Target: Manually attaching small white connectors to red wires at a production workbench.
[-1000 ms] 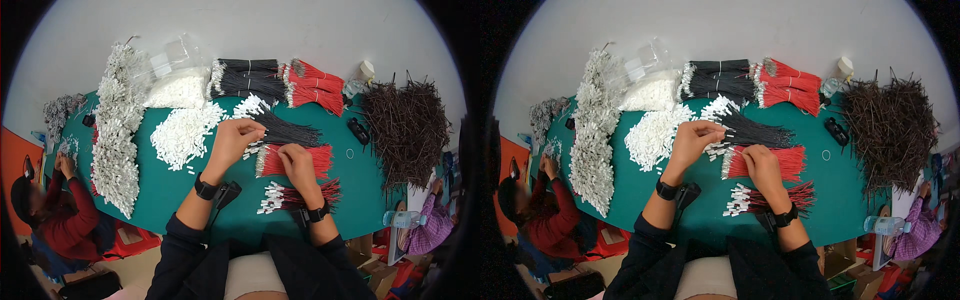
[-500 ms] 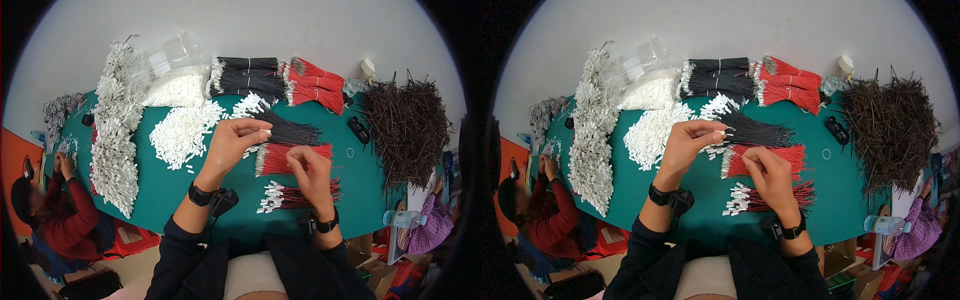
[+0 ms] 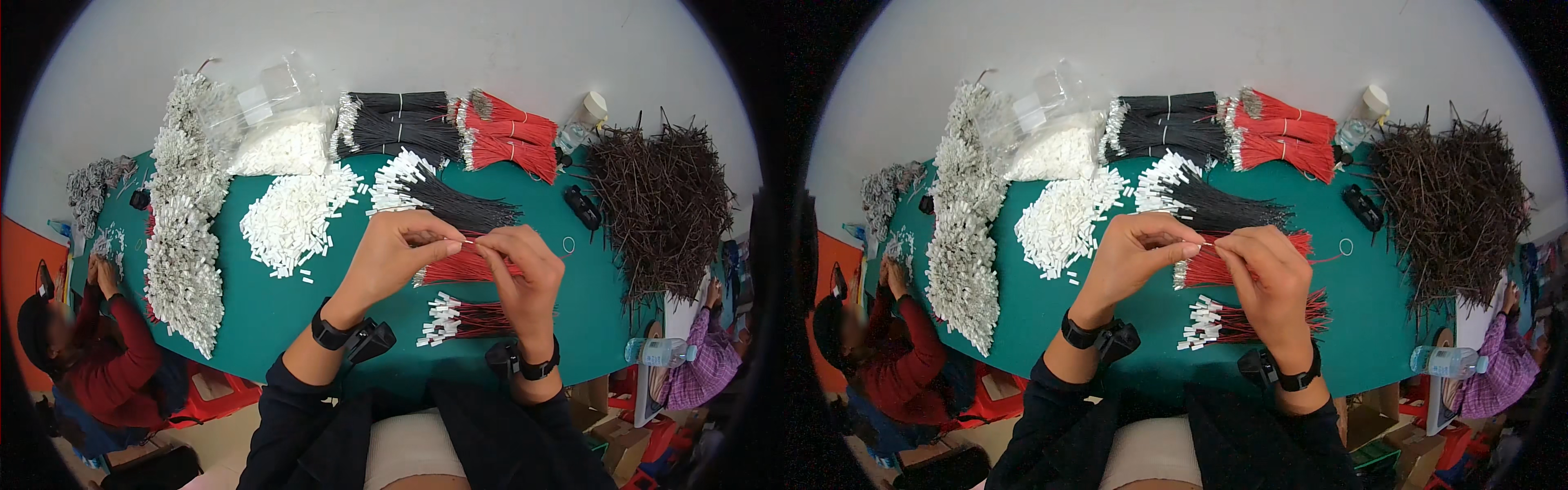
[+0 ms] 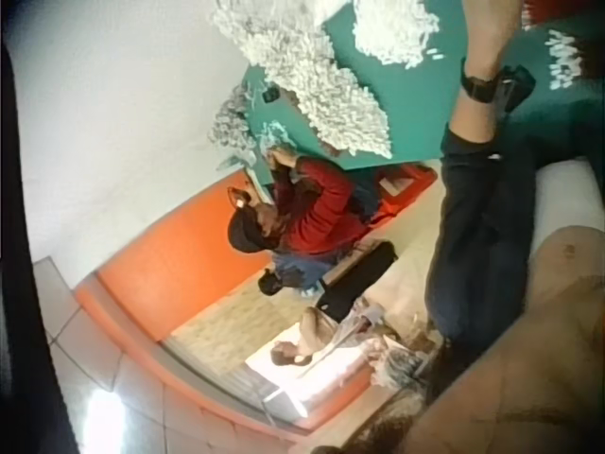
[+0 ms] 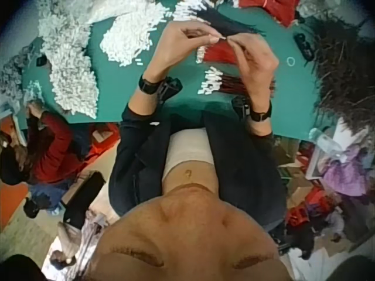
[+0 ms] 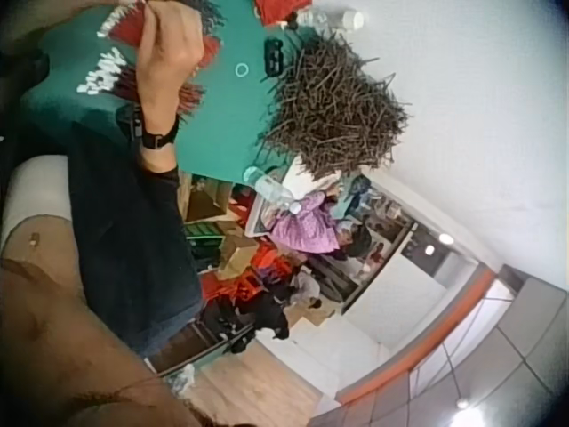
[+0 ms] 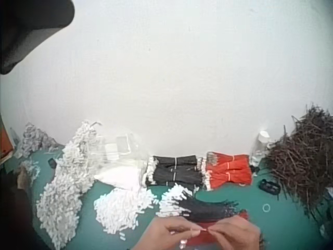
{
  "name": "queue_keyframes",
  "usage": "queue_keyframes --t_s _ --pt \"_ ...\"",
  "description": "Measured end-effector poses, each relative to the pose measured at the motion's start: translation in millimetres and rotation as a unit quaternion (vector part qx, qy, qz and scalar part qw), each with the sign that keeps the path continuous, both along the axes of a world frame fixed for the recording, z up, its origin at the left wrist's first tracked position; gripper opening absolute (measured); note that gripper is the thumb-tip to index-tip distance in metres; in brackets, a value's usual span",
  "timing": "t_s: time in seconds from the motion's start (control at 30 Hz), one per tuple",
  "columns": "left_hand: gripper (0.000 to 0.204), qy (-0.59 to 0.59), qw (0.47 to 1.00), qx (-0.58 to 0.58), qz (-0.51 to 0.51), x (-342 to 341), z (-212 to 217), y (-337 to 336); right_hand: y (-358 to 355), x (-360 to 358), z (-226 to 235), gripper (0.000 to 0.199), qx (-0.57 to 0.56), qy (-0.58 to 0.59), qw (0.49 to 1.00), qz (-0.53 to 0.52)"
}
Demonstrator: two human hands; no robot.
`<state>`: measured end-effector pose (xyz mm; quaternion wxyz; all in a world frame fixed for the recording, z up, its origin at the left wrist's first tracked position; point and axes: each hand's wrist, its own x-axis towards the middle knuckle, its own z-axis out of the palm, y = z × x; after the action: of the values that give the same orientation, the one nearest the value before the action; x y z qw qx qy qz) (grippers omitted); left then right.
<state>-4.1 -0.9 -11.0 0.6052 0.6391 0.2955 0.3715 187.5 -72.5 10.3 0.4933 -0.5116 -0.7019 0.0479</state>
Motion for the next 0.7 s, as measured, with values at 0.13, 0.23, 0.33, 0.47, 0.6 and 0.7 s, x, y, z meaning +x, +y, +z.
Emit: queue_keyframes --t_s 0.13,0.23,0.33,0.47,0.6,0.7 --pt "0.013 0.01 1.0 -0.006 -0.003 0.8 1.3 -0.1 1.3 -0.2 -1.1 0.016 0.014 -0.019 1.0 0.016" --pt "0.014 -0.005 1.0 0.009 0.001 1.3 -1.7 0.3 0.2 0.5 -2.5 0.016 -0.003 0.004 1.0 0.019" --pt "0.015 -0.027 1.0 0.01 0.004 1.2 -5.1 1.1 -3.7 0.7 -1.3 0.016 -0.051 0.051 0.997 0.016" --pt "0.016 -0.019 0.999 -0.037 0.002 1.4 -0.8 -0.2 -5.6 -0.6 1.4 0.016 -0.057 0.075 0.996 -0.005" --pt "0.019 -0.04 0.995 -0.09 0.007 1.6 -0.2 0.6 -2.5 6.8 -0.9 0.015 -0.003 0.025 1.0 -0.005" --pt "0.02 -0.05 0.994 -0.1 0.007 1.6 -1.1 1.0 -3.5 7.7 -0.7 0.014 -0.011 0.032 0.999 -0.001"
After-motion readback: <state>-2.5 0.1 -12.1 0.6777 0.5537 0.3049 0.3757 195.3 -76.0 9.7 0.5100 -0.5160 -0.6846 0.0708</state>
